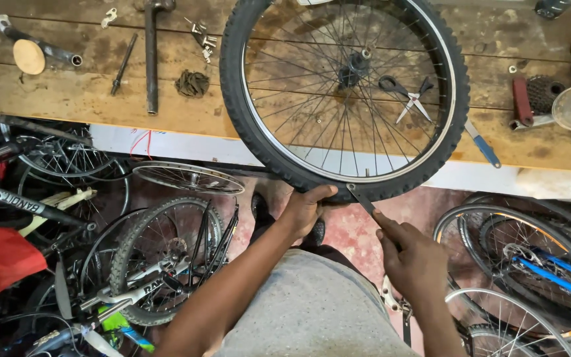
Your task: Using a wrench to loosen the nuts on a bicycle wheel hub, followed by removing the tire and inner tube from the rim.
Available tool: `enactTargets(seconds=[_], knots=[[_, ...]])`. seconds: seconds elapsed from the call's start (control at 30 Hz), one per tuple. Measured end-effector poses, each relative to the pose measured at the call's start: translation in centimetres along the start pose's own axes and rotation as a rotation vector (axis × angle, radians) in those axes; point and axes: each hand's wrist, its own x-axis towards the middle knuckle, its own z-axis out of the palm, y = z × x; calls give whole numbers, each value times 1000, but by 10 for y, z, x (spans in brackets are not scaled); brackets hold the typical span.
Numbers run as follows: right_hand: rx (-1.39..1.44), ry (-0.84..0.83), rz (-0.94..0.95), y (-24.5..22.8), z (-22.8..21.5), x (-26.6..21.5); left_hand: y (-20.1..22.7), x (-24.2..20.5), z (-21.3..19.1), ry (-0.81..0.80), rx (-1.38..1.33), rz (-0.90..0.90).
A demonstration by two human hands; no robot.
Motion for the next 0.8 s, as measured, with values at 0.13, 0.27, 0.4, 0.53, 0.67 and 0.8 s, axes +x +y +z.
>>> enactTargets(seconds=[0.13, 0.27, 0.4, 0.53, 0.67, 0.8], knots=[[100, 371, -262, 8, 51, -9, 6, -1, -4, -44, -18, -32], [42, 386, -236, 1, 60, -11, 4, 1, -10, 7, 1, -82], [95, 274, -180, -5, 44, -6, 0, 8, -18, -77, 5, -99], [45, -280, 187, -58, -48, 30, -17, 11, -23, -128, -22, -61], [-159, -386, 221, -50, -75, 86, -60, 47, -43, -136, -72, 37], [-250, -394, 84, -61, -95, 140, -45, 28, -34, -157, -51, 34]])
